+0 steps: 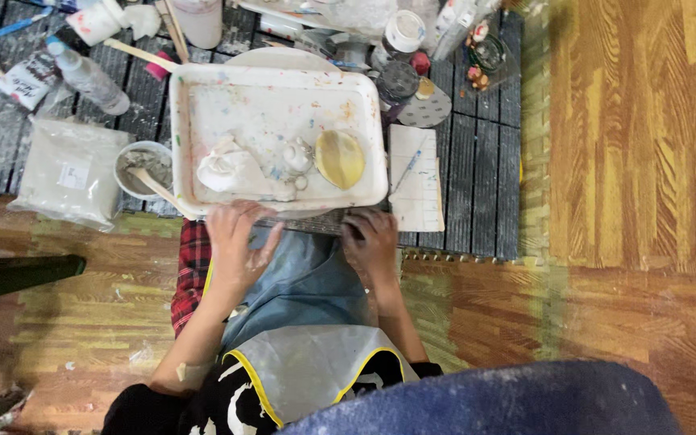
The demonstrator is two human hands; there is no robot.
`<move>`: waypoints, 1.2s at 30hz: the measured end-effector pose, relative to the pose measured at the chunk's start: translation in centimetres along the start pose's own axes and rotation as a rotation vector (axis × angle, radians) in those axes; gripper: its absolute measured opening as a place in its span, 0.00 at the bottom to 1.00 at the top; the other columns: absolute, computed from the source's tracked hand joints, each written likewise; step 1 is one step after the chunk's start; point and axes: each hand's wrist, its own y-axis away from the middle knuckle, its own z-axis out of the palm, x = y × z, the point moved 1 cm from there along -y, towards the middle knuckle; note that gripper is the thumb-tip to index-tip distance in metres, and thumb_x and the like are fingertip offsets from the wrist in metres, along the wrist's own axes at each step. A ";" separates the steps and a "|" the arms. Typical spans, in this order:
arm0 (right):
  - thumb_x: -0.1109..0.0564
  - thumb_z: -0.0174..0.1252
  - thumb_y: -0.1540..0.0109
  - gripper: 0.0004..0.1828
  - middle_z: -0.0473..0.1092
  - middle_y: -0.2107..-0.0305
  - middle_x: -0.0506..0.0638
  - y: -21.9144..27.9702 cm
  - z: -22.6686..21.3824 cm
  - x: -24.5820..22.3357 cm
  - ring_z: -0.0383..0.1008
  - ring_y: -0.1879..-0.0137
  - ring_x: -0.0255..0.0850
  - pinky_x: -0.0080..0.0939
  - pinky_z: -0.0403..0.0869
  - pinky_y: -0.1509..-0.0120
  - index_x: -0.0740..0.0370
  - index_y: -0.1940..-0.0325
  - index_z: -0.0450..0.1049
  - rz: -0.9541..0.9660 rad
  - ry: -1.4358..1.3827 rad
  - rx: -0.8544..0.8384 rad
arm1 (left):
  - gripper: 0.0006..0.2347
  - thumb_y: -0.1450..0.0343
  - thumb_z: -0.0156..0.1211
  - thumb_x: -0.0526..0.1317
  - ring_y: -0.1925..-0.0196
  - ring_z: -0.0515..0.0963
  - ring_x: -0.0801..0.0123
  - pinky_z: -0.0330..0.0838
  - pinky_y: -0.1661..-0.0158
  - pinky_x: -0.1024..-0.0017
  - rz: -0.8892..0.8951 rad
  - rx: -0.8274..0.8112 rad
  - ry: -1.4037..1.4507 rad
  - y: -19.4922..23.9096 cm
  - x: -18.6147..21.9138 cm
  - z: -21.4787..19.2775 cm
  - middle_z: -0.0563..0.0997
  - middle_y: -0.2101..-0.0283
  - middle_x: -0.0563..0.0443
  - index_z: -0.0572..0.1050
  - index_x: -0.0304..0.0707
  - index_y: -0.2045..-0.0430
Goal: The person sits on the floor and shapes a small white clay figurine with their hands. They then open a paint palette, select a color with a brush, and begin painting the figurine.
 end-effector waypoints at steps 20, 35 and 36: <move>0.54 0.48 0.27 0.29 0.58 0.26 0.59 2.4 -0.4 2.0 0.58 0.19 0.53 0.57 0.58 0.14 0.56 0.23 0.52 0.227 -0.488 0.352 | 0.21 0.30 0.66 0.50 0.40 0.71 0.59 0.52 0.38 0.49 -0.003 -0.266 -0.186 -5.4 0.2 -1.7 0.77 0.46 0.51 0.78 0.41 0.45; 0.38 0.58 0.31 0.54 0.31 0.17 0.54 1.7 -3.4 0.9 0.30 0.10 0.53 0.67 0.41 0.10 0.51 0.15 0.29 0.132 -0.560 0.336 | 0.20 0.34 0.69 0.48 0.37 0.69 0.46 0.45 0.39 0.39 -0.058 -0.093 -0.477 -4.1 -4.6 -6.0 0.80 0.46 0.51 0.78 0.44 0.49; 0.39 0.57 0.31 0.54 0.30 0.17 0.53 1.9 -3.5 0.8 0.29 0.11 0.52 0.67 0.41 0.10 0.50 0.15 0.29 0.129 -0.580 0.333 | 0.21 0.34 0.68 0.49 0.37 0.70 0.47 0.43 0.39 0.37 -0.057 -0.101 -0.515 -4.6 -4.7 -5.1 0.80 0.48 0.49 0.78 0.43 0.49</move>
